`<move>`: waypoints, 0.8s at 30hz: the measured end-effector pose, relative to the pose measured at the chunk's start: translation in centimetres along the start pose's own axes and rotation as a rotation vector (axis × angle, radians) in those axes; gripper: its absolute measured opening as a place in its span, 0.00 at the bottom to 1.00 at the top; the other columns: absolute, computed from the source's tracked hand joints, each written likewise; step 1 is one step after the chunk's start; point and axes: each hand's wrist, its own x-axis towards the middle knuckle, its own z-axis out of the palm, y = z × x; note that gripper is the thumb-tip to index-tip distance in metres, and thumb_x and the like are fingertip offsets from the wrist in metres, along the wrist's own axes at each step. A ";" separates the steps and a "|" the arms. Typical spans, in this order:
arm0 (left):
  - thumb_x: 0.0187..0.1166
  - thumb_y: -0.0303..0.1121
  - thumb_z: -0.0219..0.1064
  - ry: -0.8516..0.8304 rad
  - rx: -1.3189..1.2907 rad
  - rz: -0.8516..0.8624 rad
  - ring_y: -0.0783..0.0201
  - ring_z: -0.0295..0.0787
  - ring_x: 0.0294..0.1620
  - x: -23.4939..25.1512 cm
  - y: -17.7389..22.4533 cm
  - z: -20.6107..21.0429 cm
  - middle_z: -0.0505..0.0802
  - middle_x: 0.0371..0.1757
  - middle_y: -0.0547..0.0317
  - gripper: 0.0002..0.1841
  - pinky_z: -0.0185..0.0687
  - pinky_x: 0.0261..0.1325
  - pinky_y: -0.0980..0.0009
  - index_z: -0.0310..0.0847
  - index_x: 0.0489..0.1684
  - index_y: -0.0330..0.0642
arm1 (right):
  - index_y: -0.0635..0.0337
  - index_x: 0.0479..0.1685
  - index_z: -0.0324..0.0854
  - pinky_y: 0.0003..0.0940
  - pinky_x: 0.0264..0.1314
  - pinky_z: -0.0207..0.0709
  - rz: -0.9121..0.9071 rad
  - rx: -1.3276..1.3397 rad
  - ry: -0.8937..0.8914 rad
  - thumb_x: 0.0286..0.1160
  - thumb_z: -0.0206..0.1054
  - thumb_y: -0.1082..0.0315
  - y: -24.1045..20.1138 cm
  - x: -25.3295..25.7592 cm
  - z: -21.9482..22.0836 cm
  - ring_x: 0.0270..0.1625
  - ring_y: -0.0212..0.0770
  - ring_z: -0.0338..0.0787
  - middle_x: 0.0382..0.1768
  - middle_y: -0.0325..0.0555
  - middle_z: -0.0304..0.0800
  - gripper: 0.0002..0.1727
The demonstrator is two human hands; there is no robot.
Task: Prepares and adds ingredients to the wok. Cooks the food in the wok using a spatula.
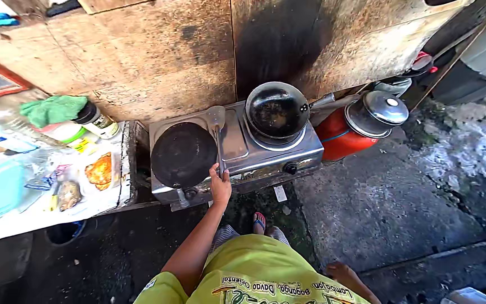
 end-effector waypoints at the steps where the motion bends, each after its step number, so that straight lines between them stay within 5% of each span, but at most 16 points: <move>1: 0.90 0.36 0.62 0.017 0.024 -0.019 0.50 0.90 0.42 0.3 0.3 0.7 0.91 0.43 0.42 0.28 0.84 0.55 0.52 0.61 0.87 0.37 | 0.66 0.72 0.82 0.60 0.80 0.74 0.021 0.025 0.005 0.91 0.61 0.58 -0.8 0.4 -1.8 0.72 0.62 0.87 0.68 0.66 0.87 0.23; 7: 0.90 0.36 0.62 0.100 0.089 -0.096 0.44 0.92 0.50 2.1 1.7 3.4 0.92 0.49 0.38 0.28 0.82 0.62 0.46 0.61 0.87 0.42 | 0.65 0.71 0.82 0.62 0.76 0.74 -0.084 0.057 0.095 0.91 0.60 0.61 -4.4 1.8 -7.9 0.68 0.62 0.89 0.65 0.65 0.90 0.21; 17: 0.91 0.40 0.61 0.120 0.218 -0.166 0.39 0.92 0.58 4.1 2.3 5.8 0.93 0.55 0.36 0.29 0.82 0.67 0.44 0.58 0.89 0.46 | 0.67 0.71 0.82 0.59 0.78 0.73 -0.030 0.013 -0.052 0.90 0.62 0.63 -0.6 1.9 -6.5 0.69 0.62 0.88 0.65 0.66 0.89 0.20; 24: 0.87 0.43 0.64 -0.029 0.573 -0.187 0.41 0.90 0.61 3.4 4.1 5.4 0.75 0.82 0.35 0.36 0.85 0.65 0.46 0.53 0.94 0.46 | 0.64 0.70 0.84 0.57 0.79 0.74 0.082 0.005 -0.056 0.92 0.60 0.61 1.8 2.0 -6.0 0.71 0.60 0.88 0.67 0.64 0.89 0.20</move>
